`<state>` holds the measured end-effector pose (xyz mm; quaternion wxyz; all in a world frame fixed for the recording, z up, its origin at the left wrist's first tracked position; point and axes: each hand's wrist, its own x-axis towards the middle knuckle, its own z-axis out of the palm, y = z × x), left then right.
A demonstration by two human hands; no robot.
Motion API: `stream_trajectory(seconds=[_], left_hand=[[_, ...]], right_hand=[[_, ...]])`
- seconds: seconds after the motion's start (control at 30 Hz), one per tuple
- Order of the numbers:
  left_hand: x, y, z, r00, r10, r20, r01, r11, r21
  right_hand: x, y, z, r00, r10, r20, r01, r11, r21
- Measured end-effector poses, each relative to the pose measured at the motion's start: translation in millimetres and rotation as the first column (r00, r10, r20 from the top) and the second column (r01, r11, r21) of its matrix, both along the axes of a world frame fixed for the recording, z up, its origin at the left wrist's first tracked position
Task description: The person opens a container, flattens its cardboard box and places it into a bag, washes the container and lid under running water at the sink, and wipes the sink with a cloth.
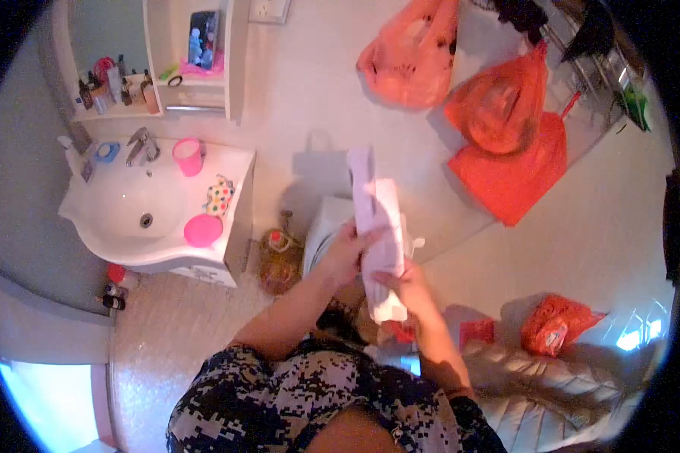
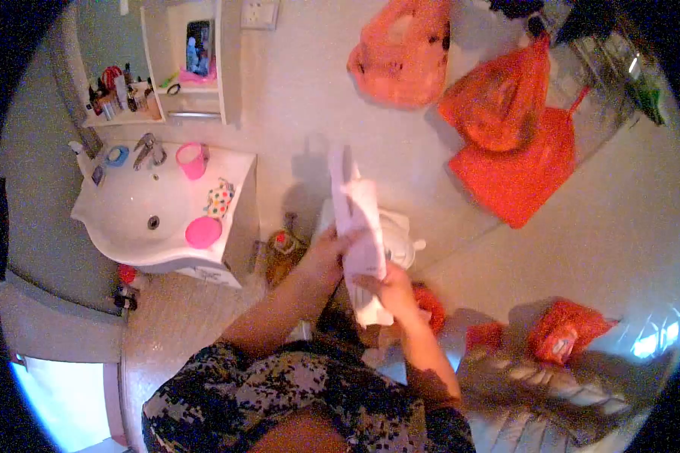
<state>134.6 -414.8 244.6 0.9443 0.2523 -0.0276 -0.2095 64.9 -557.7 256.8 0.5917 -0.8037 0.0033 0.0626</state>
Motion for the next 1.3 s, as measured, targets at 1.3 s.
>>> stream_trajectory(seconds=[1.3], left_hand=[[-24,-64,-34,0.965,-0.117,-0.234,0.036,0.946,-0.323]], right_hand=[[-65,-61,-122,0.933,-0.251,0.258,0.194,0.954,0.228]])
